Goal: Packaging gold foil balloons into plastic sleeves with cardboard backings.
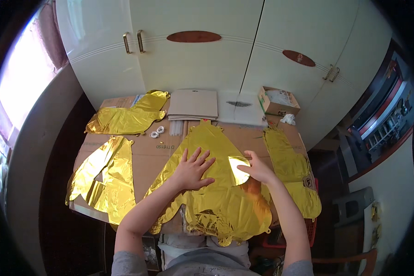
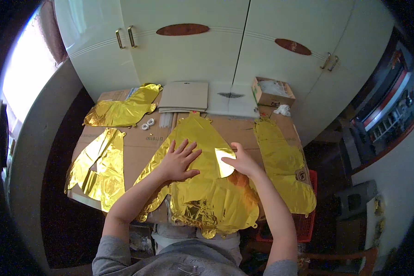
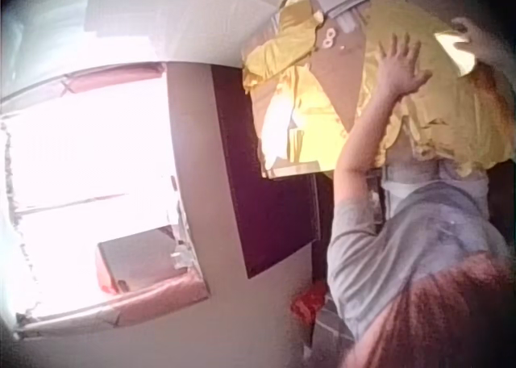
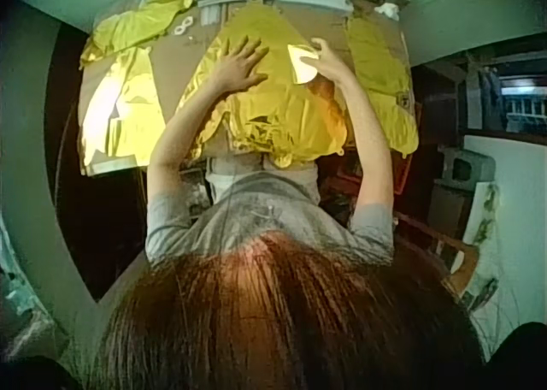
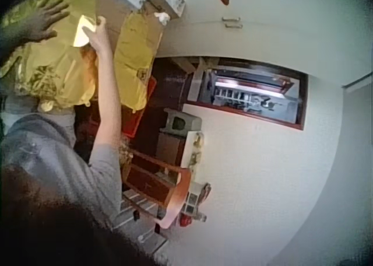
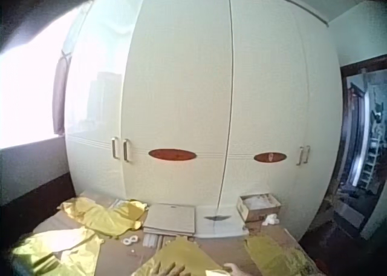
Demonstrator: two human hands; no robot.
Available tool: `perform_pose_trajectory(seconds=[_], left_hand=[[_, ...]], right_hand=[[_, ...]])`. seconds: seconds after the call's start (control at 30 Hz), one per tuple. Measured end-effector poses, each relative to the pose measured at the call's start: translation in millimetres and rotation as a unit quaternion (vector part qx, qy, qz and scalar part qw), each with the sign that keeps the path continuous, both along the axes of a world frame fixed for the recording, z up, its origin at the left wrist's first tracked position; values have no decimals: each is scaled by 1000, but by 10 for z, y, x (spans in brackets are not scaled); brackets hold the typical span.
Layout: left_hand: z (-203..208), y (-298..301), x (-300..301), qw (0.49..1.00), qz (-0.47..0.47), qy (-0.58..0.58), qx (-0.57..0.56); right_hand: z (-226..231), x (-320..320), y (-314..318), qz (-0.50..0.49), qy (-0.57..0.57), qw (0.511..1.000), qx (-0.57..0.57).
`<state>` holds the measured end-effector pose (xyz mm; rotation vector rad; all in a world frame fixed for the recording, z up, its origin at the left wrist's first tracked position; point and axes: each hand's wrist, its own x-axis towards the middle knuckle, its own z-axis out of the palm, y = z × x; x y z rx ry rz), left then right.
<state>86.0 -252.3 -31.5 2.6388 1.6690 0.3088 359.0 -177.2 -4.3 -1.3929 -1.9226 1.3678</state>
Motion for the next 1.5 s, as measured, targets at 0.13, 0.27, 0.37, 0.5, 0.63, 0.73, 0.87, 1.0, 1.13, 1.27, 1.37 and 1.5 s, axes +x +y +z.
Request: perform_pose_trajectory(seconds=[0.13, 0.27, 0.37, 0.5, 0.63, 0.73, 0.87, 1.0, 1.13, 1.27, 1.37, 1.5], left_hand=[[27, 3, 16, 1000, 1, 2, -10], [-7, -16, -20, 1000, 8, 7, -9], [-1, -2, 3, 1000, 2, 4, 0], [-33, 9, 1, 1000, -2, -10, 9], [-47, 13, -14, 1000, -4, -3, 8], [-5, 7, -8, 1000, -2, 10, -2], [-30, 17, -16, 1000, -9, 3, 11], [-35, 14, -19, 1000, -11, -5, 19], [2, 6, -7, 1000, -4, 8, 3], [1, 19, -5, 999, 3, 36, -18], [56, 20, -9, 1000, -5, 21, -12], [220, -1, 47, 999, -8, -5, 33]], right_hand=[[0, 40, -85, 72, 19, 993, -93], [193, -54, -261, 207, -32, 978, -27], [38, 1, -261, 276, -135, 930, 204], [-132, 2, -218, 258, -137, 902, 317], [-177, -32, -226, 229, -120, 889, 378], [-210, -73, -235, 211, -142, 884, 393], [-211, -109, -225, 211, -167, 873, 408], [-146, -144, -151, 233, -210, 855, 414], [-39, -197, -51, 264, -266, 842, 388], [34, -251, 0, 284, -330, 826, 357], [67, -280, 24, 293, -353, 819, 344], [127, -308, -14, 306, -377, 810, 328]])
